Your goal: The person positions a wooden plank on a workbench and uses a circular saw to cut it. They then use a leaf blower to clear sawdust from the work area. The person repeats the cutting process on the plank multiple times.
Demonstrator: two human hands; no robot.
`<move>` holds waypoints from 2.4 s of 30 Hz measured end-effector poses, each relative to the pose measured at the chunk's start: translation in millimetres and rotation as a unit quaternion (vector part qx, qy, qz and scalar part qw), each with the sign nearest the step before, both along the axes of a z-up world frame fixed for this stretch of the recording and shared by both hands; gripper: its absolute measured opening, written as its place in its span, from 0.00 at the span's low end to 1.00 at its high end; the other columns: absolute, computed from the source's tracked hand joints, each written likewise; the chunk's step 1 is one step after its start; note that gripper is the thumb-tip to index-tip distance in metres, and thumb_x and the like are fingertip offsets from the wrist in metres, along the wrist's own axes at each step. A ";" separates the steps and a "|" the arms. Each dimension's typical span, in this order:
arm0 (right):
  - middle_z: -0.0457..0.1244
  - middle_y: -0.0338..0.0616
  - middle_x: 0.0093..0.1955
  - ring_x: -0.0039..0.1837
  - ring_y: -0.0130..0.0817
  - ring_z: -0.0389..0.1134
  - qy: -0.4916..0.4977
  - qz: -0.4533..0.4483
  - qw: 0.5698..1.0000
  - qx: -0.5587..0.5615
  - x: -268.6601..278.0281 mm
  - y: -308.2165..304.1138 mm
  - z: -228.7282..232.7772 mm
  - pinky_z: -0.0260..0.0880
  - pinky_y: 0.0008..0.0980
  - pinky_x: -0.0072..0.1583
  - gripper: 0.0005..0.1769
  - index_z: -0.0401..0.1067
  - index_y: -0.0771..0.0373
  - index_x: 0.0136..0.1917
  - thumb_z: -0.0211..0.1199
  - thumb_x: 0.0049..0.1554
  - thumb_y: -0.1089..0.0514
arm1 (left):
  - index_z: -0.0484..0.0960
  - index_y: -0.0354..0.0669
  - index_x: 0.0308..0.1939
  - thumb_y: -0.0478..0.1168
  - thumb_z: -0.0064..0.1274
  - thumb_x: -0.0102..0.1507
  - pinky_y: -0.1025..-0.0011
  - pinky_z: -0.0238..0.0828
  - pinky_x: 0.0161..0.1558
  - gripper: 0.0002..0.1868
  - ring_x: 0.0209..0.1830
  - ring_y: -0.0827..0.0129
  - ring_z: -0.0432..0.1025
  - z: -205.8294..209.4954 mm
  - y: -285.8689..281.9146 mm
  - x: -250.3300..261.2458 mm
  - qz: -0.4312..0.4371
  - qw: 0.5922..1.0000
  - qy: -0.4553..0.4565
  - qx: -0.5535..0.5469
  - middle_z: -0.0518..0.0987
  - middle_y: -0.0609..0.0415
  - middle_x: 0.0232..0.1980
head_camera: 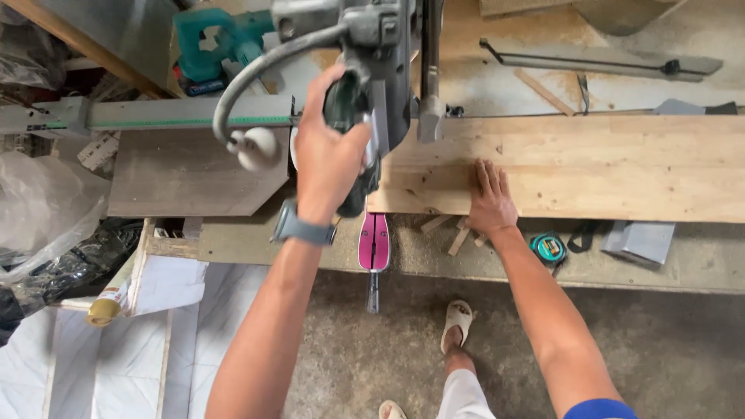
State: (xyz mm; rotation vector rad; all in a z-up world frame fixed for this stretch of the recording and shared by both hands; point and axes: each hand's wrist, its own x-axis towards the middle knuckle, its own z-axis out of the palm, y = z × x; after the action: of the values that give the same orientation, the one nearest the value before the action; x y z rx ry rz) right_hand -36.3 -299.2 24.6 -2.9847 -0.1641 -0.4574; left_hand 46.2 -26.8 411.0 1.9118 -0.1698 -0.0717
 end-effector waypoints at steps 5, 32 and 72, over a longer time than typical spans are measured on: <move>0.45 0.58 0.84 0.83 0.58 0.45 -0.028 -0.022 0.999 -0.009 1.2 2.4 -9.4 0.48 0.60 0.80 0.75 0.54 0.68 0.81 0.77 0.22 0.51 | 0.73 0.59 0.66 0.32 0.51 0.57 0.73 0.78 0.21 0.32 0.20 0.66 0.76 13.2 8.5 -51.8 0.036 0.999 0.009 0.022 0.84 0.41 0.37; 0.48 0.60 0.82 0.83 0.61 0.45 -0.030 -0.012 0.999 0.010 0.1 -0.1 -8.6 0.41 0.61 0.81 0.78 0.54 0.70 0.81 0.77 0.21 0.45 | 0.71 0.50 0.71 0.26 0.54 0.60 0.63 0.79 0.25 0.35 0.26 0.61 0.77 -78.2 54.3 -155.7 0.059 0.991 -0.106 0.056 0.82 0.41 0.37; 0.57 0.62 0.76 0.80 0.62 0.52 -0.103 -0.006 0.994 -0.026 5.5 -2.8 -26.3 0.51 0.60 0.78 0.68 0.65 0.72 0.76 0.69 0.20 0.52 | 0.77 0.39 0.67 0.27 0.60 0.56 0.58 0.79 0.37 0.33 0.41 0.50 0.81 -236.7 70.7 -157.1 0.097 0.960 -0.260 0.030 0.84 0.42 0.48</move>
State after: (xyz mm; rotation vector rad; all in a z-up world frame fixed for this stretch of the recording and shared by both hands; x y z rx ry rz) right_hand -30.8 -301.9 -1.7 -2.9859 -0.1795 -0.7737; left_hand -110.9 43.8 174.4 1.9623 -0.3338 0.5688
